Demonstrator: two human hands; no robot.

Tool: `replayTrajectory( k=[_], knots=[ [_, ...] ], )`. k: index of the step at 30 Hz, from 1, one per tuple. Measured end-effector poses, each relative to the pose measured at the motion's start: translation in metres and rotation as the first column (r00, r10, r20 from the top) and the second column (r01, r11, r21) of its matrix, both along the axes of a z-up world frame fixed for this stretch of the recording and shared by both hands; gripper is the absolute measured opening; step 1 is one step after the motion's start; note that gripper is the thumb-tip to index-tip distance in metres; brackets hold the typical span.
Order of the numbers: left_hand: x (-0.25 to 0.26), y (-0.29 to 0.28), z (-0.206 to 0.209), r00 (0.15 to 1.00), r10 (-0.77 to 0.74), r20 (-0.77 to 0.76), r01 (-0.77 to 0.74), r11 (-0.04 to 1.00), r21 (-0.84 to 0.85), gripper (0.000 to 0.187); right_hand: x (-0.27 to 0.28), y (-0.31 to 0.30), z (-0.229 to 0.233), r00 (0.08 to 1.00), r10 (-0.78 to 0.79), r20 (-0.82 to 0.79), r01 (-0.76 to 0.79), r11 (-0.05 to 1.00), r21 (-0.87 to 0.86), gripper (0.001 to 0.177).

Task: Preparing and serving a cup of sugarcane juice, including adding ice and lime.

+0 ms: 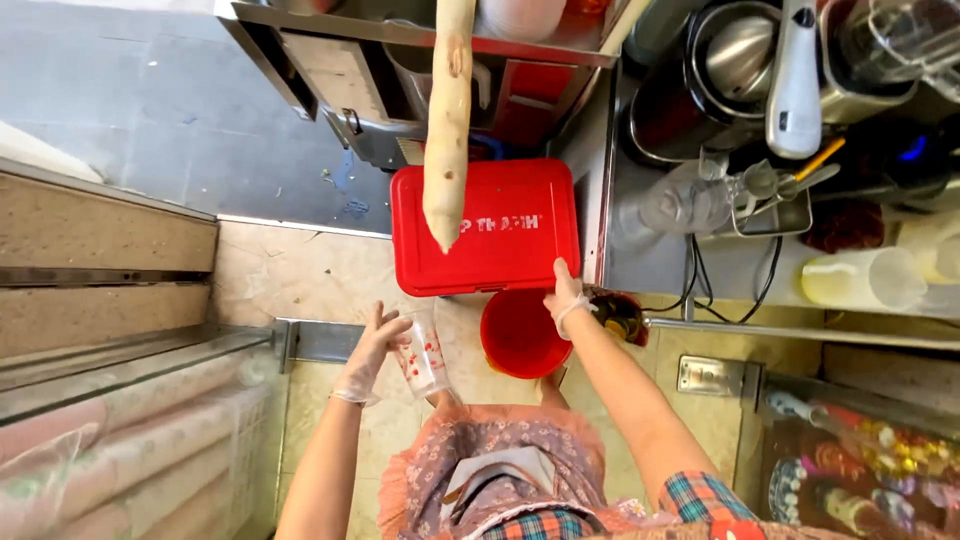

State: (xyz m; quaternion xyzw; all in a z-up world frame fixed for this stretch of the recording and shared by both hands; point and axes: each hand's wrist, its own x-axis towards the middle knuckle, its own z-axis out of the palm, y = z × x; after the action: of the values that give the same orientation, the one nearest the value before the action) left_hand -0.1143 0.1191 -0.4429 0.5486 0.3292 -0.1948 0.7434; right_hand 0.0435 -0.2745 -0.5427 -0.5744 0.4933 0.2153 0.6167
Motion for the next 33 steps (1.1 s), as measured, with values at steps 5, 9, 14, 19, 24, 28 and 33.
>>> replayTrajectory(
  k=[5,9,14,19,24,28,33],
  knots=[
    [0.042,-0.007,0.003,0.987,-0.158,0.031,0.158,0.987,-0.011,0.109,0.003,0.009,-0.011,0.981,-0.181,0.064,0.184,0.982,-0.035,0.09],
    [0.052,0.0,0.005,0.979,-0.159,0.128,0.167,0.984,-0.054,0.097,-0.021,0.041,0.034,0.985,-0.086,0.152,0.114,0.977,-0.182,0.08],
    [0.059,0.013,-0.01,0.982,-0.132,0.132,0.142,0.988,-0.064,0.091,-0.027,0.035,0.003,0.967,-0.223,0.123,0.229,0.973,-0.037,0.076],
    [0.058,0.019,-0.012,0.984,-0.11,0.14,0.122,0.989,-0.078,0.091,-0.008,0.026,0.02,0.87,-0.492,0.043,0.462,0.842,0.279,0.042],
    [0.063,0.047,0.079,0.954,-0.185,0.237,0.203,0.978,-0.051,0.106,-0.003,0.009,0.054,0.784,-0.601,0.153,0.474,0.74,0.477,0.022],
    [0.056,0.073,0.105,0.913,-0.269,0.308,0.256,0.963,0.081,0.124,0.031,0.018,0.128,0.822,-0.453,0.346,0.204,0.8,0.564,0.015],
    [0.018,0.083,0.047,0.919,-0.311,0.241,0.243,0.93,0.275,0.135,0.088,0.059,0.208,0.728,-0.235,0.644,-0.035,0.926,0.377,0.022]
  ],
)
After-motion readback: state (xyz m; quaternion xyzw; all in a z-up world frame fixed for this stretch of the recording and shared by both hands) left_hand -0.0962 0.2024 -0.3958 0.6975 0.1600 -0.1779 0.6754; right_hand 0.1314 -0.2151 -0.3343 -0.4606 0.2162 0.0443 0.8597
